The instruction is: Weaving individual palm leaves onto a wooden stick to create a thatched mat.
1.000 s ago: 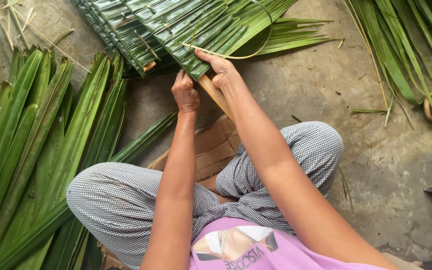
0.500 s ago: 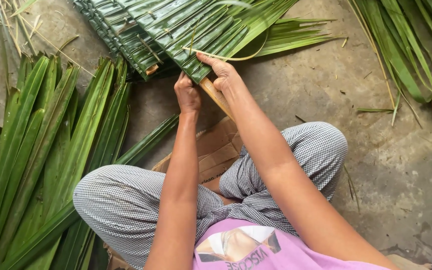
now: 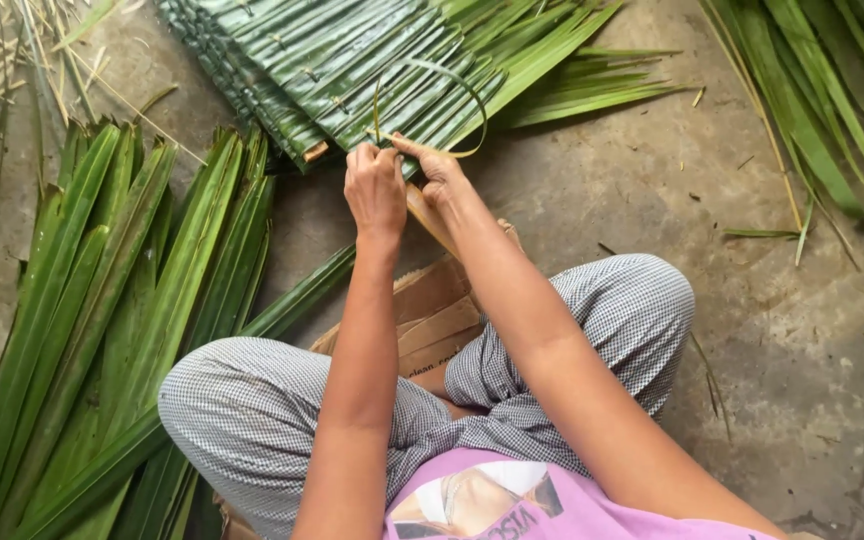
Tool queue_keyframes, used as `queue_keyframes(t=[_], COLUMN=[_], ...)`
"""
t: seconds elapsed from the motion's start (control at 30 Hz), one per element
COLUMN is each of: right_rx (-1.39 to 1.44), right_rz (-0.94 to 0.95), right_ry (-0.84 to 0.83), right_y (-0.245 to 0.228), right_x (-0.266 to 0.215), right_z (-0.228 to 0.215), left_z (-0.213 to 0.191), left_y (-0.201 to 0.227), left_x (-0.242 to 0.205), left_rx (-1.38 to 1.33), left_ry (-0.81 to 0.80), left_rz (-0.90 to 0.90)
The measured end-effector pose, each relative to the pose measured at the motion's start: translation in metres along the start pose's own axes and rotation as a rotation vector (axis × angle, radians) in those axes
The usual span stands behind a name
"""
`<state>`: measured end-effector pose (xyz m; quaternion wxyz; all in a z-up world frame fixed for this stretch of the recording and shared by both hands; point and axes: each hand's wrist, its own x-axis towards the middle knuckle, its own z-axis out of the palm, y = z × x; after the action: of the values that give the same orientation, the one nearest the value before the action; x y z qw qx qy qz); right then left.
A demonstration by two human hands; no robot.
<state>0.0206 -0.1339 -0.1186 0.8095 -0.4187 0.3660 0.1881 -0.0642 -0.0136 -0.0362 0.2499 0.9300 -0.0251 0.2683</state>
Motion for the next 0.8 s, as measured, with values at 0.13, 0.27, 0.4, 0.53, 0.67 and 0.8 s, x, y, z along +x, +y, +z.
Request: queue_keyframes(t=[0.13, 0.27, 0.4, 0.53, 0.67, 0.8], right_rx=[0.005, 0.055, 0.08, 0.107, 0.142, 0.181], right_rz=[-0.01, -0.02, -0.019, -0.028, -0.046, -0.057], right_ry=[0.012, 0.047, 0.031, -0.011, -0.045, -0.044], right_y=[0.008, -0.003, 0.0, -0.006, -0.013, -0.017], right_x=[0.022, -0.017, -0.07, -0.088, -0.102, -0.105], right_z=[-0.013, -0.025, 0.002, 0.021, 0.031, 0.027], left_z=[0.001, -0.044, -0.052, -0.061, -0.052, -0.174], left_y=[0.011, 0.059, 0.081, 0.096, 0.137, 0.193], left_x=[0.002, 0.01, 0.003, 0.001, -0.028, 0.0], left_rx=[0.061, 0.096, 0.073, 0.148, -0.021, -0.358], left_ry=[0.144, 0.213, 0.292, 0.362, 0.32, 0.342], left_rz=[0.081, 0.227, 0.346, 0.394, 0.478, 0.39])
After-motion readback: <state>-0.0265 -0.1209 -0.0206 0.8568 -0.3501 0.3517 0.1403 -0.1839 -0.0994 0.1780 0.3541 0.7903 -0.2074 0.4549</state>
